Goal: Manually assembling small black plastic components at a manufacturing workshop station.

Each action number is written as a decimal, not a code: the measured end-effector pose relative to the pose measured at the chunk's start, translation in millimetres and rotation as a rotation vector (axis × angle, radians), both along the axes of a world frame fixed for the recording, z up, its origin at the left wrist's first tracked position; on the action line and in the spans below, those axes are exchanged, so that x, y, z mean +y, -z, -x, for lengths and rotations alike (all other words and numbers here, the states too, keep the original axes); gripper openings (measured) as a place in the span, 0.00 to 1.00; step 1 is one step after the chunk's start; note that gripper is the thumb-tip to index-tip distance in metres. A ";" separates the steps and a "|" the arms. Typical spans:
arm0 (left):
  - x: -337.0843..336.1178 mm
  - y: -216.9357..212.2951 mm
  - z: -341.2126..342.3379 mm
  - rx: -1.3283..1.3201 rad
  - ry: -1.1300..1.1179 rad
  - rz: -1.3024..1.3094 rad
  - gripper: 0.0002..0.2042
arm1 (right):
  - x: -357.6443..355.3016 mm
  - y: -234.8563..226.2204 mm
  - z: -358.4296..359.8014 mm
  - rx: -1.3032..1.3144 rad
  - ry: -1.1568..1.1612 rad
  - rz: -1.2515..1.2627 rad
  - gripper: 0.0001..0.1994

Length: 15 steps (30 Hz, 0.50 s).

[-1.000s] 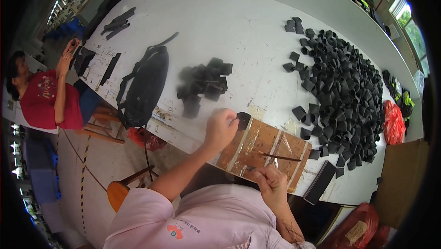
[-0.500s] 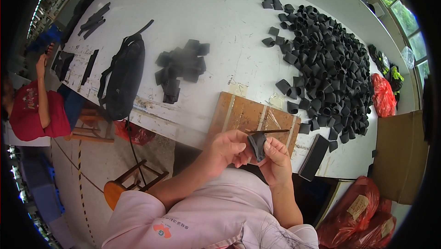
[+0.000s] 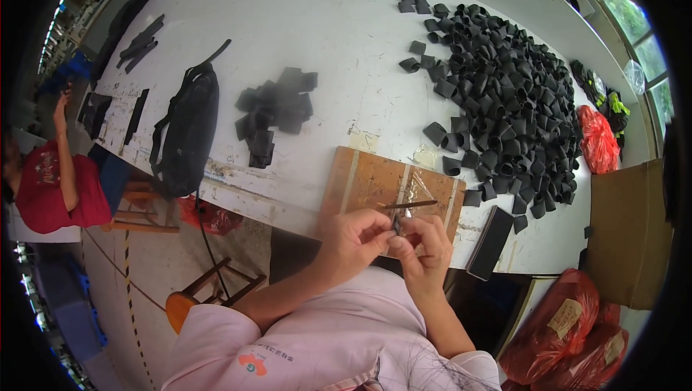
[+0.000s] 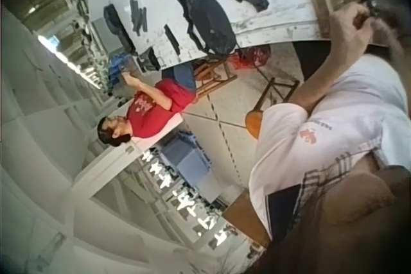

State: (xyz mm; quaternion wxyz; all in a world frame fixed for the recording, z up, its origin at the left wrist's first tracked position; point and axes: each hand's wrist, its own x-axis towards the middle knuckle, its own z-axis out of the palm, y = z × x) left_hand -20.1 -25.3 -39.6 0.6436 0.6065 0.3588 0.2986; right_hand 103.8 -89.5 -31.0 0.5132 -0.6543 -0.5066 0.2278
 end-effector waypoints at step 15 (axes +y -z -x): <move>5.0 -20.4 -11.7 -0.330 -0.132 0.424 0.11 | 3.2 10.3 -15.6 1.140 -0.091 0.156 0.04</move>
